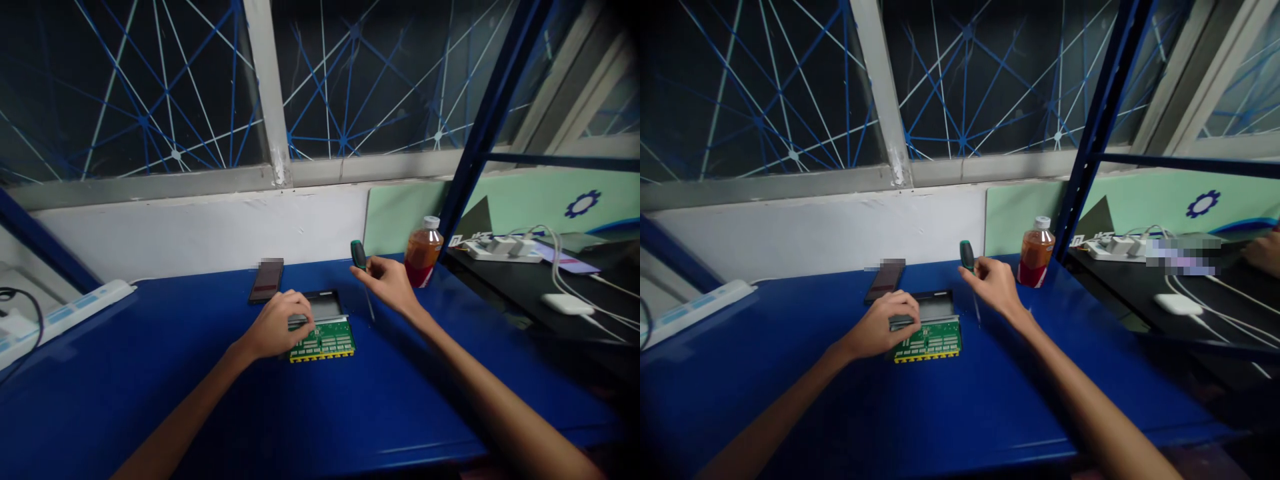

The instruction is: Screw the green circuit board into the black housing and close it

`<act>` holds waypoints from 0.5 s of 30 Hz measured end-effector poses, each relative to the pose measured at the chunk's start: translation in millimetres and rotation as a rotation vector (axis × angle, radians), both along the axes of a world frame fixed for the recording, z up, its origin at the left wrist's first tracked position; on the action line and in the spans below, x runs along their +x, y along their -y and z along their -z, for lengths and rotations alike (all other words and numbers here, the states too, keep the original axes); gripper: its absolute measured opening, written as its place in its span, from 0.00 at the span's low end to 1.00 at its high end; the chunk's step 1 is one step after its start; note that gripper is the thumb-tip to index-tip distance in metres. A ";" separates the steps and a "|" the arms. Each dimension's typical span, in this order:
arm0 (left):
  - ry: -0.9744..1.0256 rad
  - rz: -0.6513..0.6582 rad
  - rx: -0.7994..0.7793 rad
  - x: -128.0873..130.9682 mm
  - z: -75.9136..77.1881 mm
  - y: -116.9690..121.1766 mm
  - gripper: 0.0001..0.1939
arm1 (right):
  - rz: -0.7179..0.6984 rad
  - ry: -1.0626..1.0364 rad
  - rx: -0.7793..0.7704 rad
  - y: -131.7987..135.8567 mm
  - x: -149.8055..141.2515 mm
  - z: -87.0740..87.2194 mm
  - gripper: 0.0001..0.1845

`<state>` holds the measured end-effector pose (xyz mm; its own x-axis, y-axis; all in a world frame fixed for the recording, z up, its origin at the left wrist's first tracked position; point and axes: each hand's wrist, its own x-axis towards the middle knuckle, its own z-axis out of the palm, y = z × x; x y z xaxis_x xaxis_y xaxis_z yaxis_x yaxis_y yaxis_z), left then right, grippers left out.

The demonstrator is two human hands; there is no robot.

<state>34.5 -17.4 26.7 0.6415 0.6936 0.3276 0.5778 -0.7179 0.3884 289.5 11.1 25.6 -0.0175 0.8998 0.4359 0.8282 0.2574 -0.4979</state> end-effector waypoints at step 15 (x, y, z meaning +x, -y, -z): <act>-0.273 0.163 0.181 107.4 13.2 -31.5 0.06 | 0.086 0.393 -0.264 -5.5 47.5 47.3 0.20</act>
